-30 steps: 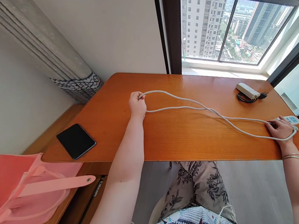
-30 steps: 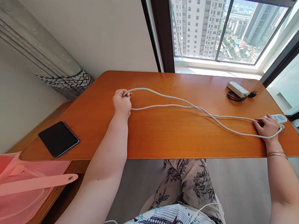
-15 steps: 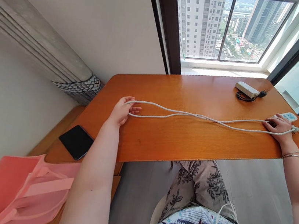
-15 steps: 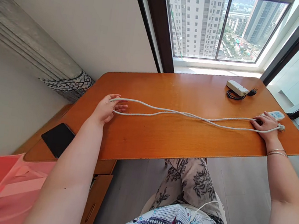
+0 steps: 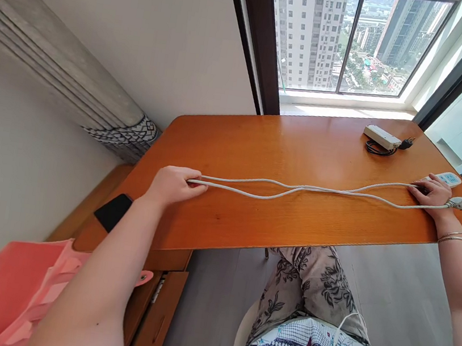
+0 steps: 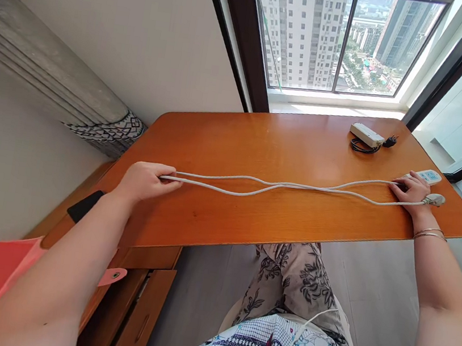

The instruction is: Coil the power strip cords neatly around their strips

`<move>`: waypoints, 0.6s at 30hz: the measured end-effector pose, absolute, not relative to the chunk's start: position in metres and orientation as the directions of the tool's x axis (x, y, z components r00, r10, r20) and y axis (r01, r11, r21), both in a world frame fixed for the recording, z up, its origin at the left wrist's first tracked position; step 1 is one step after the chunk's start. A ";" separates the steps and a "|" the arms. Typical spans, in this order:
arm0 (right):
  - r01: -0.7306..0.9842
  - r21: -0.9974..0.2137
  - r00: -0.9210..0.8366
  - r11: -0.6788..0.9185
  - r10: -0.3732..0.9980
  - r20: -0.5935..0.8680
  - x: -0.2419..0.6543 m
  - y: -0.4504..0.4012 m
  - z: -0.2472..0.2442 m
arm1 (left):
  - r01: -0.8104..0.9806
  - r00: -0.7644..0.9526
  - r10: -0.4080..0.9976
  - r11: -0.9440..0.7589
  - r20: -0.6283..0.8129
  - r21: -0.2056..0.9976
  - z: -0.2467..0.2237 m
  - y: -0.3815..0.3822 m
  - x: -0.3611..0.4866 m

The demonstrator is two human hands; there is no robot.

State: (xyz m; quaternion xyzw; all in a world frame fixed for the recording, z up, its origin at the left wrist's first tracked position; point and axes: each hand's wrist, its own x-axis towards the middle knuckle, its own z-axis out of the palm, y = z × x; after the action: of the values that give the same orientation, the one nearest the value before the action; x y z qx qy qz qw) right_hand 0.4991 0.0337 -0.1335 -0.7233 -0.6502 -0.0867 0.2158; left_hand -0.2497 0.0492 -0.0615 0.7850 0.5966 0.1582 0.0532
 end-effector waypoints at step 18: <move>0.980 -0.195 0.113 -0.040 0.919 0.378 0.437 0.002 -0.101 | 0.998 0.002 0.997 -0.006 -0.080 -0.056 -0.082 0.067 -0.236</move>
State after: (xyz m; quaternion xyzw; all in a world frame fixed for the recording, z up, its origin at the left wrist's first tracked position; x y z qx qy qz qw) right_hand 0.4372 0.0015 -0.1010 -0.7173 -0.6619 -0.0746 0.2046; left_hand -0.2365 0.0673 -0.0817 0.7076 0.7049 -0.0482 0.0082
